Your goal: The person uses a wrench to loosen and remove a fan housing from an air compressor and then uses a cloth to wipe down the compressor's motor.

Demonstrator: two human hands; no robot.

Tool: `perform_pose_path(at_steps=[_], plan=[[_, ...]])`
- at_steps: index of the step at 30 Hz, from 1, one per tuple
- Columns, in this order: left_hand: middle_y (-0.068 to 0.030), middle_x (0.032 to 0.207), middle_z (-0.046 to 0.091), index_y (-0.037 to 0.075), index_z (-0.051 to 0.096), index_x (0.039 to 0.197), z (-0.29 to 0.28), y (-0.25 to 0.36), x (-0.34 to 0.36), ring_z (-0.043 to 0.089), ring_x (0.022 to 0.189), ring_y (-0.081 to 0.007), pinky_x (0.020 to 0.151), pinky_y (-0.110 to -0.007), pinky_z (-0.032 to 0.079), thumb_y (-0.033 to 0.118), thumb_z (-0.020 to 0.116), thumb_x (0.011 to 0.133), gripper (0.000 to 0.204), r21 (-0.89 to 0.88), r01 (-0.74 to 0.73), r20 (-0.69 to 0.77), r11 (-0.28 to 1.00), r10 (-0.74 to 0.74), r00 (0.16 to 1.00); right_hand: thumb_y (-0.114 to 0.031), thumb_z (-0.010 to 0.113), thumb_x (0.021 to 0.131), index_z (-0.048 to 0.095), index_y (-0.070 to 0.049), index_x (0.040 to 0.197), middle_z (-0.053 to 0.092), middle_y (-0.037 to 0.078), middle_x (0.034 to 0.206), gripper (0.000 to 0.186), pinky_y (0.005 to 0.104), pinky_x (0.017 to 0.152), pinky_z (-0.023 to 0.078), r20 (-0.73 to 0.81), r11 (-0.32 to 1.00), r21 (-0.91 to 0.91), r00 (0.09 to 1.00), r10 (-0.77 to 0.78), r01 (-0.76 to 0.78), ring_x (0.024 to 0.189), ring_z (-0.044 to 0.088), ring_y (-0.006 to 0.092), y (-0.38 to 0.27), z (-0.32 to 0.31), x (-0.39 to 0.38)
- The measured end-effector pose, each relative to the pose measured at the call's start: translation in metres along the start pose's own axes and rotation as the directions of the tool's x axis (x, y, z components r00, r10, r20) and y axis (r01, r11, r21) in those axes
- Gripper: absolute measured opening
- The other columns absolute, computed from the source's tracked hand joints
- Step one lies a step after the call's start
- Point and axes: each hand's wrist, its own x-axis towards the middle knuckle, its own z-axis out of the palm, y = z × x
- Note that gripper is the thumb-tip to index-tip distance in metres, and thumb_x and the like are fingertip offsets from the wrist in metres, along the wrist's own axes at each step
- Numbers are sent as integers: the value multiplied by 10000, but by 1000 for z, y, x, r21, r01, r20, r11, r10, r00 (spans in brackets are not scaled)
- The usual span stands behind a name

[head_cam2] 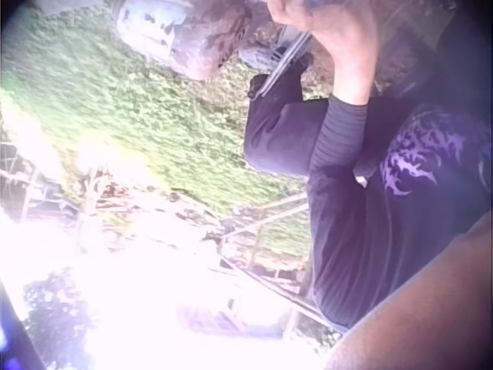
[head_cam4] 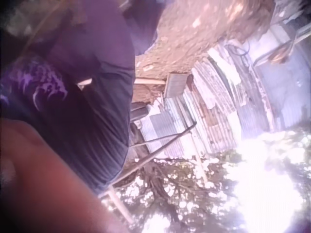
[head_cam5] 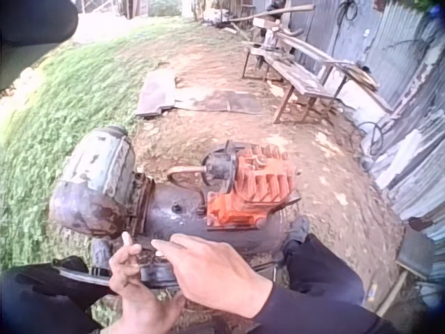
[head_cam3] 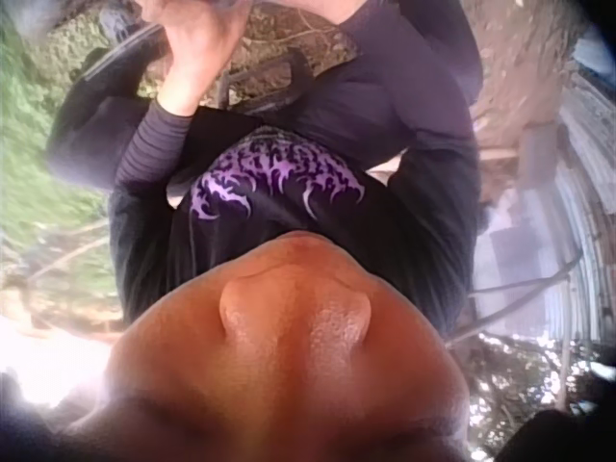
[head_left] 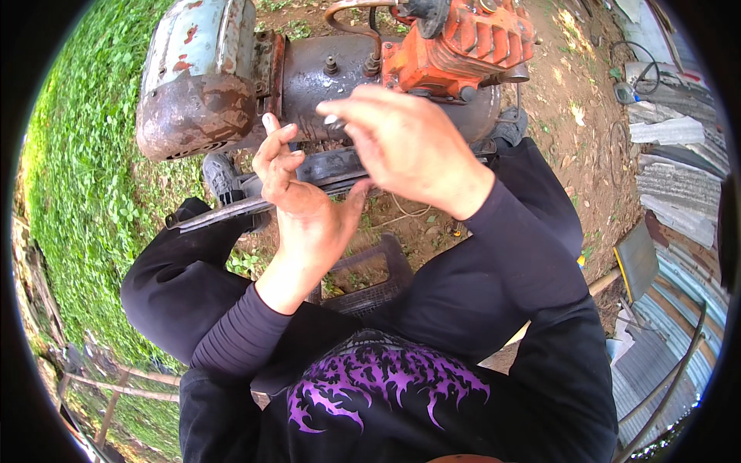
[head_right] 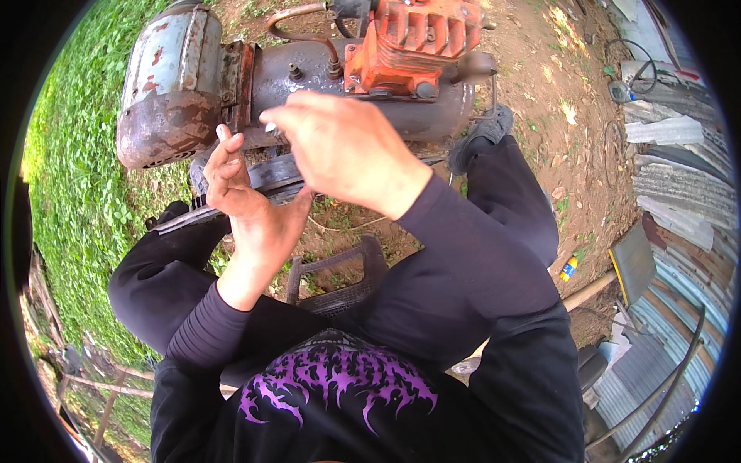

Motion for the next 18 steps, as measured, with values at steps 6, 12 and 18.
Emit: perform_pose_path(at_steps=[6,12,18], plan=[[-250,1327,394,70,275,1304,3,3,9,465,1294,-460,1212,-755,267,-9,967,563,1017,4,-30,-21,1000,30,999,-90,661,945,748,-48,1080,672,122,915,166,451,754,559,-4,976,216,1000,-8,9,867,685,359,10,-8,-8],[-215,1390,373,66,248,1316,-2,4,10,402,1425,-437,1254,-592,316,43,988,623,1014,92,-39,64,995,33,997,-78,680,970,698,-41,1078,716,119,959,116,378,781,571,-217,965,257,976,8,49,884,719,293,20,-13,-12],[-185,1333,423,37,348,1320,-6,11,15,481,1319,-370,1257,-595,312,78,993,629,947,127,-9,101,992,-4,995,-86,698,986,728,-27,1060,736,80,919,99,311,805,549,-153,872,483,972,177,-83,872,712,163,34,-26,-20]])
